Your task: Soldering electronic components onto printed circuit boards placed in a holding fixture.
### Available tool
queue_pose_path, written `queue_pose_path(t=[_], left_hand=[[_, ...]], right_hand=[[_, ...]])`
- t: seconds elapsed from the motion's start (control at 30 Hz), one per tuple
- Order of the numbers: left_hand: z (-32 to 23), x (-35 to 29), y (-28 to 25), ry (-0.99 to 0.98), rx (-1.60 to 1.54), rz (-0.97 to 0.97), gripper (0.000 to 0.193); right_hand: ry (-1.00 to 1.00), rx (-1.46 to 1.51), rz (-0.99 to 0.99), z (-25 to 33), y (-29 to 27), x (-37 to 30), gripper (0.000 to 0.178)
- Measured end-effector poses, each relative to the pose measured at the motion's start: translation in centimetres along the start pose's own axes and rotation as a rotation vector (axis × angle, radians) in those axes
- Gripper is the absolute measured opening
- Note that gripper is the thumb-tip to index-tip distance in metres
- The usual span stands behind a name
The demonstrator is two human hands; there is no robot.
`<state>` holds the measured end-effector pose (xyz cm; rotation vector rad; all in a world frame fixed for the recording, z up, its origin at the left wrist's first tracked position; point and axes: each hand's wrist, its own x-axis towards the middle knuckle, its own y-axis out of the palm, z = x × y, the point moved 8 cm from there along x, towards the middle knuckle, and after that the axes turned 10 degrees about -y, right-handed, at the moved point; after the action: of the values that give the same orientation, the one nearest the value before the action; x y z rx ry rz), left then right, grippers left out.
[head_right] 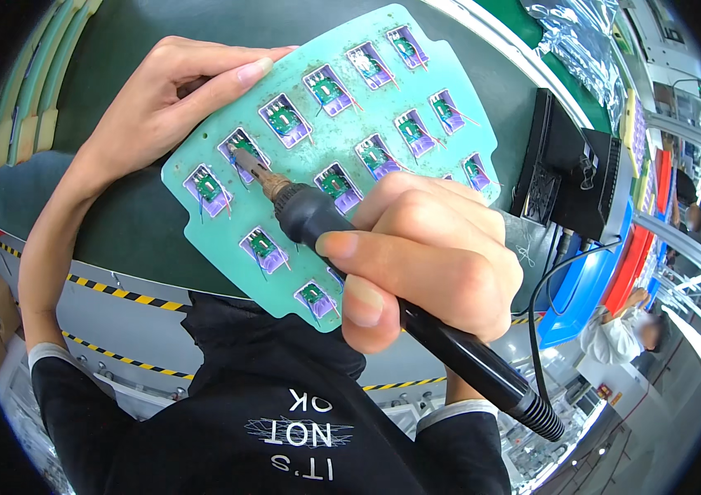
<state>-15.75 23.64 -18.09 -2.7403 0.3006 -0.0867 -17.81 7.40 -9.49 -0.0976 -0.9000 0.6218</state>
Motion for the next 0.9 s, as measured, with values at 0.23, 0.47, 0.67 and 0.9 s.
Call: queue_pose_path(t=[0.23, 0.47, 0.67, 0.9], left_hand=[[0.2, 0.0, 0.0, -0.007, -0.067, 0.02, 0.029], [0.6, 0.0, 0.2, -0.047, -0.149, 0.077, 0.03], [0.5, 0.1, 0.2, -0.027, -0.135, 0.062, 0.029], [0.8, -0.2, 0.1, -0.051, -0.154, 0.071, 0.03]], right_hand=[[-0.058, 0.042, -0.061, 0.4, 0.2, 0.0, 0.018], [-0.073, 0.051, -0.071, 0.5, 0.1, 0.0, 0.015], [-0.093, 0.033, -0.09, 0.7, 0.1, 0.1, 0.017], [-0.081, 0.004, -0.014, 0.6, -0.7, 0.6, 0.024]])
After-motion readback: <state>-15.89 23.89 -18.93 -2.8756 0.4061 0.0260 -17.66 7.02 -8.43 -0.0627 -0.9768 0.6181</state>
